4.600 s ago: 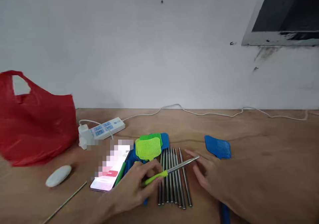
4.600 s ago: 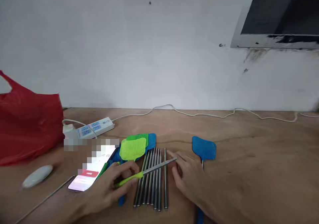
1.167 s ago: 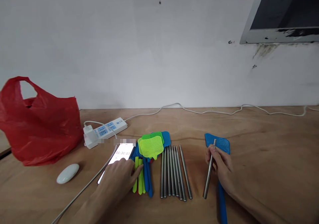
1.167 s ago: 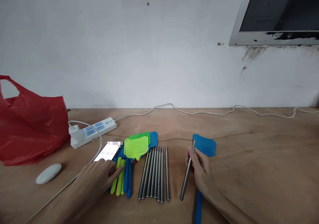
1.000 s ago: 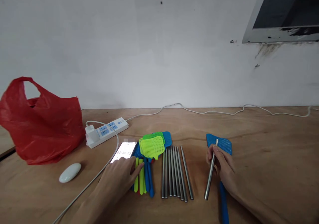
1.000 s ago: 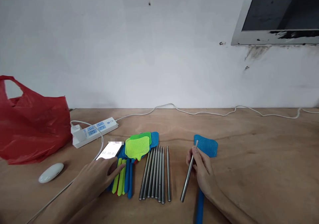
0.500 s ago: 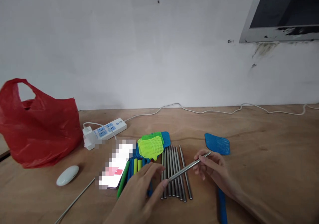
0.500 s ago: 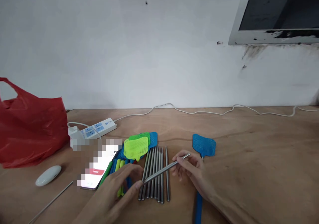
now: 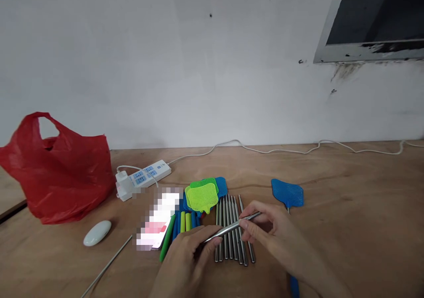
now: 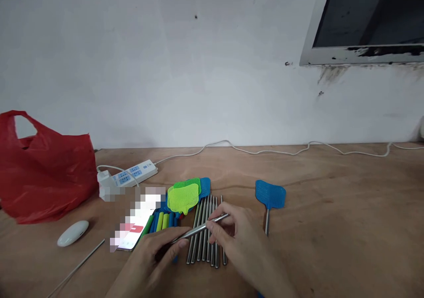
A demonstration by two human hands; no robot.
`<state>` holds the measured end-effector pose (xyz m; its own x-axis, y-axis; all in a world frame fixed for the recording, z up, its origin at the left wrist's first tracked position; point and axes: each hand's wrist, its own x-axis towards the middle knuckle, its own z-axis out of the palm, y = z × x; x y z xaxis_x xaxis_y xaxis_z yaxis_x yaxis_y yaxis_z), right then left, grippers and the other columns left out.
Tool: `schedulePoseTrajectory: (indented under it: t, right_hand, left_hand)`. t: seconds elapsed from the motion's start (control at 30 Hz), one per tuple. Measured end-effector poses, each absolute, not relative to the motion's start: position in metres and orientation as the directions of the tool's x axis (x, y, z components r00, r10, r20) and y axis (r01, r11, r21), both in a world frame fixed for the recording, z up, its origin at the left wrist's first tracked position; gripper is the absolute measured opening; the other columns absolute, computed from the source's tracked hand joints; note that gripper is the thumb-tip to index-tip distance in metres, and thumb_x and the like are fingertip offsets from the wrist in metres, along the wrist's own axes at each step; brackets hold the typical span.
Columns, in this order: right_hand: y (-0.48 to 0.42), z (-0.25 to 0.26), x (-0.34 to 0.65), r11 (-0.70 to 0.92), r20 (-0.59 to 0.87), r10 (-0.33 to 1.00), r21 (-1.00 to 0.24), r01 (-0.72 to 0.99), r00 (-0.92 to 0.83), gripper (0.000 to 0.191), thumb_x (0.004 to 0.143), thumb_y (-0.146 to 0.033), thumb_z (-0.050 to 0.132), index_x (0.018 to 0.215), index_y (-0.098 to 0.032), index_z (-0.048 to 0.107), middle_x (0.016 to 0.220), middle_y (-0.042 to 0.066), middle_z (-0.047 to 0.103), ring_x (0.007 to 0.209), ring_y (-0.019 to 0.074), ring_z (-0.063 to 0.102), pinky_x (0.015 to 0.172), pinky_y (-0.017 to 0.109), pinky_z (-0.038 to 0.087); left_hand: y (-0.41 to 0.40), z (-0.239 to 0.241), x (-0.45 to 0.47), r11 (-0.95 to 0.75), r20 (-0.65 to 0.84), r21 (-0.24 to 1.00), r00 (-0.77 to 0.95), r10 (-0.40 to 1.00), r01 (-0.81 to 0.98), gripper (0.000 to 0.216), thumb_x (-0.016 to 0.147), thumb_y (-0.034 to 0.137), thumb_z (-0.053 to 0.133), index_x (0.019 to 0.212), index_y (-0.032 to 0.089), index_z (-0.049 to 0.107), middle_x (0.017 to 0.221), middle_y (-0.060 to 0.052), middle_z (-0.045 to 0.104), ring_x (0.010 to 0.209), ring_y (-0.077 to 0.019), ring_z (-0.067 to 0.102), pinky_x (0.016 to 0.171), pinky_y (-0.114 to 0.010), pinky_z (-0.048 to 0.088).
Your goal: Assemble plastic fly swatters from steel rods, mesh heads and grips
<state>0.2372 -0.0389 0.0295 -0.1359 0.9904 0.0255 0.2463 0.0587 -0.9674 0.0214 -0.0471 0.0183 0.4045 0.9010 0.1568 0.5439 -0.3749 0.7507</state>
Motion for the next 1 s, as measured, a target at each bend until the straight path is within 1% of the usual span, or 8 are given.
schedulePoseTrajectory:
  t: [0.1, 0.17, 0.37, 0.47, 0.57, 0.7, 0.87, 1.0]
  right_hand:
    - [-0.056, 0.014, 0.228, -0.060, -0.061, 0.997, -0.998, 0.030, -0.044, 0.037, 0.081, -0.058, 0.069, 0.080, -0.020, 0.070, 0.065, 0.006, 0.076, 0.057, 0.0195, 0.070, 0.051, 0.026, 0.051]
    - [-0.069, 0.004, 0.223, -0.077, -0.087, 0.992, -0.992, -0.103, 0.094, 0.043, 0.077, -0.062, 0.073, 0.080, -0.019, 0.074, 0.071, 0.009, 0.078, 0.058, 0.0190, 0.070, 0.050, 0.024, 0.051]
    - [-0.085, 0.004, 0.220, -0.021, -0.080, 0.978, -0.957, -0.290, 0.193, 0.038, 0.065, -0.055, 0.087, 0.072, -0.019, 0.077, 0.057, 0.007, 0.073, 0.049, 0.0141, 0.064, 0.049, 0.021, 0.051]
    - [-0.083, 0.002, 0.223, 0.038, -0.051, 0.966, -0.943, -0.332, 0.254, 0.034, 0.065, -0.052, 0.088, 0.074, -0.020, 0.079, 0.058, 0.006, 0.072, 0.050, 0.0138, 0.063, 0.045, 0.019, 0.051]
    - [-0.080, -0.008, 0.226, 0.062, -0.019, 0.975, -0.933, -0.353, 0.221, 0.032, 0.067, -0.051, 0.087, 0.074, -0.020, 0.081, 0.058, 0.007, 0.072, 0.050, 0.0150, 0.063, 0.042, 0.020, 0.051]
    - [-0.075, -0.020, 0.227, 0.061, -0.020, 0.978, -0.927, -0.370, 0.210, 0.030, 0.069, -0.048, 0.087, 0.074, -0.019, 0.081, 0.057, 0.007, 0.070, 0.050, 0.0154, 0.061, 0.041, 0.021, 0.052]
    - [-0.078, -0.026, 0.246, 0.085, -0.084, 0.925, -0.904, -0.418, 0.371, 0.030, 0.060, -0.043, 0.092, 0.071, -0.019, 0.080, 0.057, 0.006, 0.070, 0.045, 0.0133, 0.058, 0.037, 0.020, 0.048]
    - [-0.085, -0.026, 0.266, 0.124, -0.094, 0.890, -0.892, -0.436, 0.446, 0.027, 0.058, -0.038, 0.095, 0.073, -0.021, 0.080, 0.071, 0.009, 0.076, 0.050, 0.0159, 0.062, 0.038, 0.022, 0.050]
  left_hand:
    - [-0.049, 0.015, 0.015, -0.388, 0.195, 0.750, 0.381, 0.904, 0.536, 0.023, 0.097, 0.036, 0.058, 0.109, 0.031, 0.077, 0.094, -0.002, 0.078, 0.084, -0.0210, 0.071, 0.075, -0.025, 0.052]
    - [-0.052, 0.010, 0.014, -0.399, 0.209, 0.747, 0.382, 0.900, 0.532, 0.019, 0.094, 0.034, 0.064, 0.107, 0.031, 0.078, 0.088, -0.001, 0.078, 0.076, -0.0189, 0.071, 0.068, -0.022, 0.052]
    - [-0.066, 0.009, 0.017, -0.445, 0.330, 0.804, 0.327, 0.885, 0.395, 0.009, 0.088, 0.030, 0.073, 0.096, 0.029, 0.078, 0.083, 0.002, 0.080, 0.072, -0.0163, 0.074, 0.067, -0.018, 0.054]
    - [-0.071, 0.015, 0.024, -0.381, 0.334, 0.862, 0.192, 0.923, 0.333, 0.007, 0.084, 0.030, 0.077, 0.090, 0.030, 0.080, 0.081, 0.001, 0.080, 0.072, -0.0177, 0.073, 0.068, -0.020, 0.055]
    - [-0.073, 0.017, 0.031, -0.270, 0.263, 0.930, 0.060, 0.963, 0.249, 0.005, 0.078, 0.032, 0.079, 0.081, 0.028, 0.081, 0.074, 0.000, 0.078, 0.069, -0.0192, 0.071, 0.066, -0.022, 0.056]
    - [-0.071, 0.012, 0.033, -0.082, 0.076, 0.982, 0.038, 0.996, 0.170, 0.016, 0.073, 0.037, 0.082, 0.076, 0.022, 0.080, 0.063, -0.002, 0.071, 0.054, -0.0155, 0.063, 0.052, -0.021, 0.051]
    - [-0.069, 0.007, 0.016, 0.034, -0.037, 0.995, 0.032, 0.999, 0.092, 0.034, 0.070, 0.051, 0.083, 0.077, 0.018, 0.079, 0.055, -0.001, 0.064, 0.046, -0.0127, 0.055, 0.044, -0.020, 0.046]
    - [-0.069, 0.005, 0.006, 0.047, -0.054, 0.992, 0.057, 0.997, 0.120, 0.037, 0.072, 0.054, 0.081, 0.080, 0.018, 0.078, 0.057, 0.000, 0.063, 0.048, -0.0131, 0.055, 0.046, -0.022, 0.047]
